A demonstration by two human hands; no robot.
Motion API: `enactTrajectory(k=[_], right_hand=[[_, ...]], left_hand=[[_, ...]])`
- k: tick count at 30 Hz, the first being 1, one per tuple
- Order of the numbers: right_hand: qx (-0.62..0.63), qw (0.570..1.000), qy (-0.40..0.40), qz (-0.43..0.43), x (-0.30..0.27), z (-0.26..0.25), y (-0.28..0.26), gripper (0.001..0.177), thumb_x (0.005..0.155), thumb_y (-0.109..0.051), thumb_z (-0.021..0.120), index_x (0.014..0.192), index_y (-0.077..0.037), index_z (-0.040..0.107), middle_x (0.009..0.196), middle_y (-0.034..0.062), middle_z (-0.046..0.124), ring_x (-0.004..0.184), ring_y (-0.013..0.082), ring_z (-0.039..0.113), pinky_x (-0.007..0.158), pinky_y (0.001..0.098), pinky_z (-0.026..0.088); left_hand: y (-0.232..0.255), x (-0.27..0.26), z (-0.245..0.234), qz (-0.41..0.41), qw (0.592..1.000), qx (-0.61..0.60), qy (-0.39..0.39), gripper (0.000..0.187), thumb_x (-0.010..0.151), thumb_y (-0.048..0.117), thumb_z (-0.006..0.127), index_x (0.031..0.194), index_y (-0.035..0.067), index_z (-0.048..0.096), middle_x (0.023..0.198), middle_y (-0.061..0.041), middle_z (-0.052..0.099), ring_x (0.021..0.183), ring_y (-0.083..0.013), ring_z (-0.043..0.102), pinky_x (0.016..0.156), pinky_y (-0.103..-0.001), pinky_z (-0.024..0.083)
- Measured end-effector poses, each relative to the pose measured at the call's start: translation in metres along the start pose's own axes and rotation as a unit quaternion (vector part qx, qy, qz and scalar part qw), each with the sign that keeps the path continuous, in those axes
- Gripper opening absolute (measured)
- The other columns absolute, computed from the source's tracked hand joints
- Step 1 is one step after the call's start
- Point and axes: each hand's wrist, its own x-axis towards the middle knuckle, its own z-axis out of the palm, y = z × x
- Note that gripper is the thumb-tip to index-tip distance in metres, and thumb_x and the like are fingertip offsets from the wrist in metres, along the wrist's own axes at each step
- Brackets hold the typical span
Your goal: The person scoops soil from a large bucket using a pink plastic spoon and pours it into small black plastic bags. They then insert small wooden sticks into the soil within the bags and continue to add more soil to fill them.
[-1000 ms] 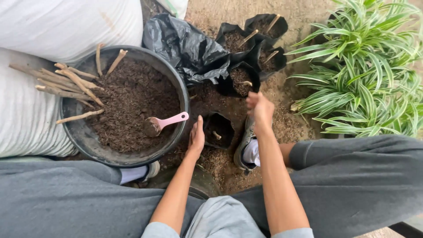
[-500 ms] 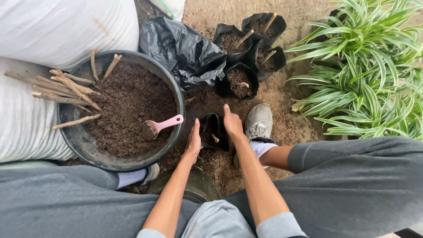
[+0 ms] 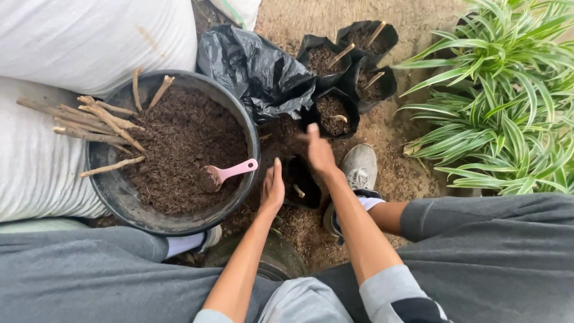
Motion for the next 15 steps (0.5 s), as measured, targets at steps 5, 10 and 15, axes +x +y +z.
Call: enactTrajectory(k=[5,10,15], right_hand=[[-0.047,0.991,0.014,0.122,0.039,0.000,0.100,0.113,0.097,-0.073,-0.005,0.149,0.017,0.042,0.154,0.0373,0.041,0.151,0.0425,0.034,0.127,0.0522,0.022],[0.047,0.960,-0.122,0.247,-0.036,-0.014,0.030,0.117,0.093,-0.079,0.002,0.142,0.019,0.044,0.138,0.0332,0.051,0.123,0.0399,0.049,0.102,0.0455,0.039],[0.157,0.942,-0.169,0.243,-0.002,0.005,0.091,0.122,0.088,-0.092,0.006,0.156,0.005,0.037,0.134,0.0373,0.060,0.125,0.0490,0.061,0.103,0.0612,0.051]], left_hand=[[0.027,0.032,0.007,0.202,0.975,-0.043,0.083,0.080,0.110,0.056,0.010,0.136,0.001,0.062,0.143,-0.027,0.058,0.141,-0.0419,0.047,0.123,-0.049,0.028],[0.033,0.041,-0.001,0.265,0.963,0.019,0.053,0.061,0.113,0.049,0.017,0.148,0.010,0.047,0.154,-0.016,0.043,0.145,-0.0351,0.037,0.126,-0.051,0.022],[0.040,0.026,-0.008,0.169,0.971,0.061,-0.158,0.085,0.107,0.070,0.020,0.161,0.004,0.026,0.168,-0.021,0.020,0.156,-0.0397,0.014,0.129,-0.058,0.008]])
